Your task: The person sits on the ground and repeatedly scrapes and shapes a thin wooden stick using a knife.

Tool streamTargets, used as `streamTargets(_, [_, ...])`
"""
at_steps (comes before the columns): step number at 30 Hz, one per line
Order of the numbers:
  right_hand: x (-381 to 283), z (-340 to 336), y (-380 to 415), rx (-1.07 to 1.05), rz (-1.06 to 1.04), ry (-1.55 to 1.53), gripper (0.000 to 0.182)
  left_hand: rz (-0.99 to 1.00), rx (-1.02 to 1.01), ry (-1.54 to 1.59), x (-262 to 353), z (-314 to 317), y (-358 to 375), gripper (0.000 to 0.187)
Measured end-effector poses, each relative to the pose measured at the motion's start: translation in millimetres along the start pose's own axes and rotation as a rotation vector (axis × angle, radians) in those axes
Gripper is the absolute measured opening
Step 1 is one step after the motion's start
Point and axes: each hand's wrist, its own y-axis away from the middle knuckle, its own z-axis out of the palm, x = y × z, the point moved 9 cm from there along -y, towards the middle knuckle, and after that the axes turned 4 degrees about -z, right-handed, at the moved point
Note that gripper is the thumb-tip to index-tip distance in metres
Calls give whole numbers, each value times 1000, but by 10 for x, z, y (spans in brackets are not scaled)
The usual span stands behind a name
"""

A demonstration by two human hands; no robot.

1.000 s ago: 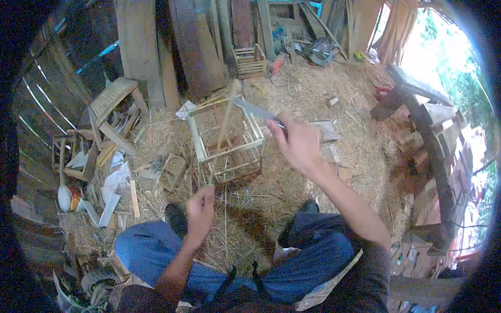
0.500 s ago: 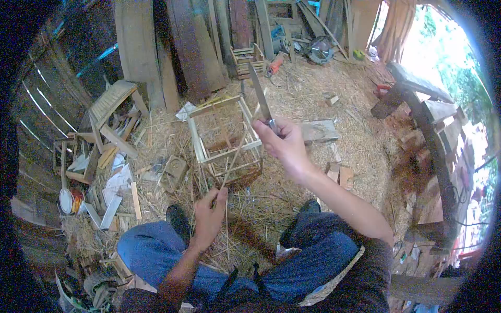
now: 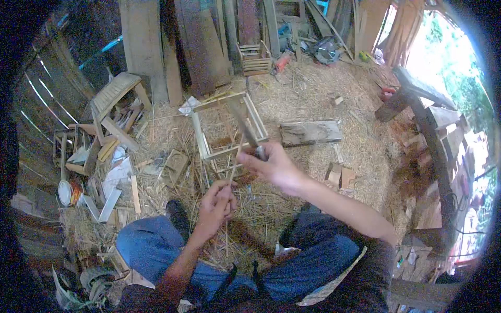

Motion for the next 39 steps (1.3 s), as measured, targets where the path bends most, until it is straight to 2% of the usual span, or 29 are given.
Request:
streamTargets(2, [154,96,-42,-74,70,84,18,-110,-22,76,-38,7,18,23])
streamTargets(3, [151,122,-91,-81,-13,19,23,-74,29,63,-19,-40,6,22])
streamTargets(6, [40,-235,-139,108,-50,79,29,-9,141,72,-59,-194,-30,20])
streamTargets(8, [-111,-552,-154,263,-87,-17,30,-22,164,152,-121,-292,-41,18])
streamTargets(11, [-241,-840,-149,405,-253,-53,30,-15,236,150,-50,-380,-17,20])
streamTargets(14, [-227,-654,-106,319,-257,388,28,-29,254,134,-13,-394,-15,24])
streamTargets(17, [-297,-294,-21,191,-374,500,29,-45,239,136,73,-316,2,25])
streamTargets(20, [-380,38,98,-35,-330,898,29,-38,178,89,-3,-279,-22,24])
streamTargets(21, [-379,132,142,-73,-470,813,32,-76,167,160,-95,-271,-30,24])
streamTargets(23, [-260,252,158,-145,-548,841,32,-148,144,301,-233,-247,-36,24])
streamTargets(26, [-241,422,224,-218,-679,878,33,-205,83,322,-245,-181,-7,21])
streamTargets(29, [-285,532,262,-263,-781,922,32,-238,121,265,-182,-158,35,19])
streamTargets(31, [-305,560,263,-263,-850,1016,32,-194,60,267,-170,-106,25,19])
streamTargets(39, [-435,506,342,-235,-954,1102,36,-258,-103,417,-317,29,141,22])
